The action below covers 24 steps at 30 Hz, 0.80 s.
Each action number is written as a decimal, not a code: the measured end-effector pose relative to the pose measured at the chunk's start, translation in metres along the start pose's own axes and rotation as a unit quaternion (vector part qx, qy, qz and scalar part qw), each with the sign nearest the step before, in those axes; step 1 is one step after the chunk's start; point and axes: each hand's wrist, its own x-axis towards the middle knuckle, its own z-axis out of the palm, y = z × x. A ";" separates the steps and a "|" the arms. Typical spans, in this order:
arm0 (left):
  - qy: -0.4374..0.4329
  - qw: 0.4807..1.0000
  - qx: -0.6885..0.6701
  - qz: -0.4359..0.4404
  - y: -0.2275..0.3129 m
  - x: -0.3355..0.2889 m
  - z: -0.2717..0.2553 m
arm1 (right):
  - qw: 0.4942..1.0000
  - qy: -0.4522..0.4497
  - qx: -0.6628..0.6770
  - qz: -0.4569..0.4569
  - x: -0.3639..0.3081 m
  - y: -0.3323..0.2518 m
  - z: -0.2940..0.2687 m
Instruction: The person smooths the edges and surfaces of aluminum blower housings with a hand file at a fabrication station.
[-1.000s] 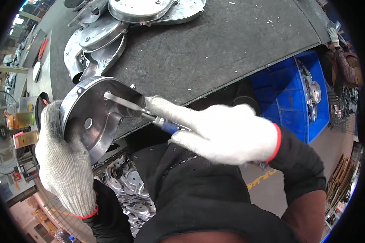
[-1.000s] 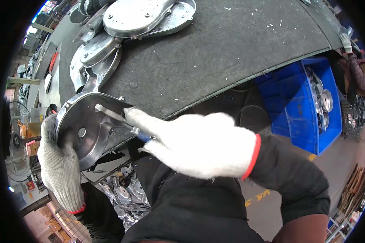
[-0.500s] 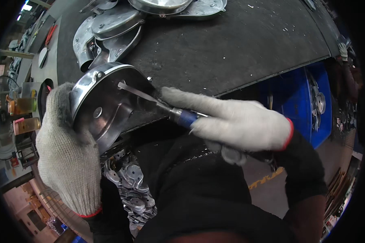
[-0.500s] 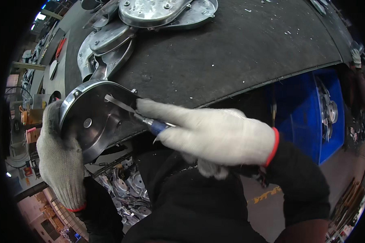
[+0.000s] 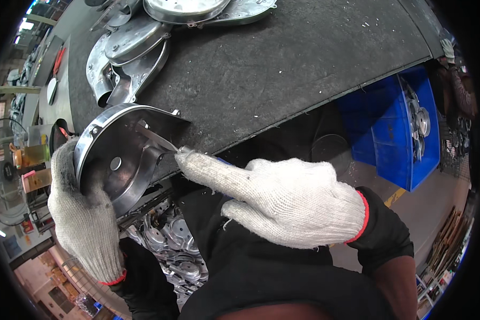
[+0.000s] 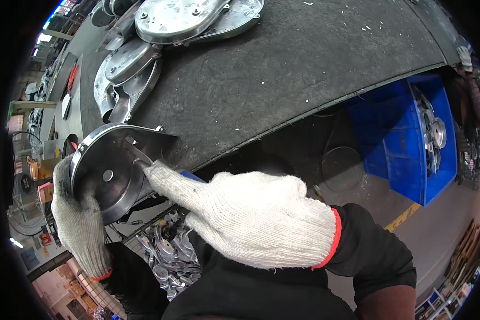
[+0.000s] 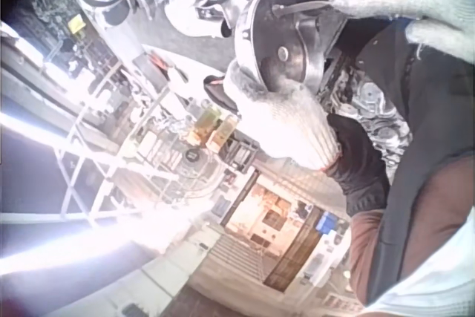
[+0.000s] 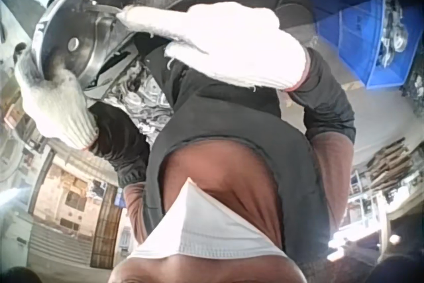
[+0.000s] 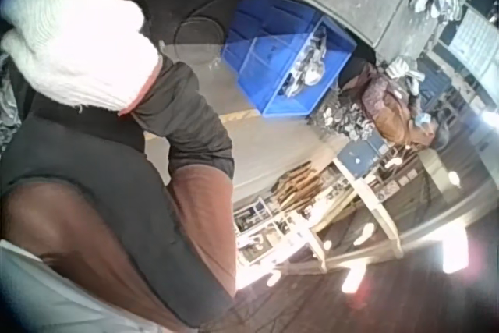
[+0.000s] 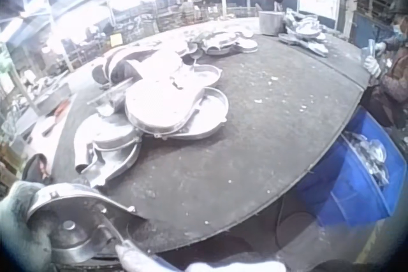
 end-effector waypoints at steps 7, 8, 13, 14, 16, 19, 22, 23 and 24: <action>-0.003 0.999 0.030 -0.018 0.001 -0.002 -0.001 | 0.974 0.008 0.225 0.015 0.000 0.008 -0.001; -0.001 0.999 0.029 -0.018 -0.002 -0.002 0.000 | 0.975 0.008 0.223 0.014 -0.001 0.002 -0.005; 0.006 0.998 0.044 -0.038 0.002 -0.003 -0.002 | 0.999 -0.007 0.048 -0.008 -0.004 0.000 -0.010; 0.009 0.998 0.046 -0.042 0.001 -0.004 -0.003 | 0.997 0.000 0.083 0.006 -0.004 0.000 -0.011; 0.007 0.999 0.039 -0.014 0.001 -0.001 -0.001 | 0.994 0.057 0.097 -0.015 -0.003 0.002 0.002; 0.005 0.998 0.054 -0.017 0.001 0.000 0.002 | 0.998 -0.018 -0.058 0.034 -0.009 -0.020 -0.010; 0.018 0.999 0.046 0.011 -0.004 -0.001 0.001 | 0.953 0.113 -0.281 -0.010 -0.009 -0.014 0.003; 0.018 0.999 0.048 0.005 -0.001 -0.003 -0.001 | 0.931 0.176 -0.321 -0.018 -0.007 -0.009 0.005; 0.014 0.999 0.045 0.002 0.008 -0.004 -0.001 | 0.912 0.200 -0.356 -0.024 -0.011 -0.001 0.005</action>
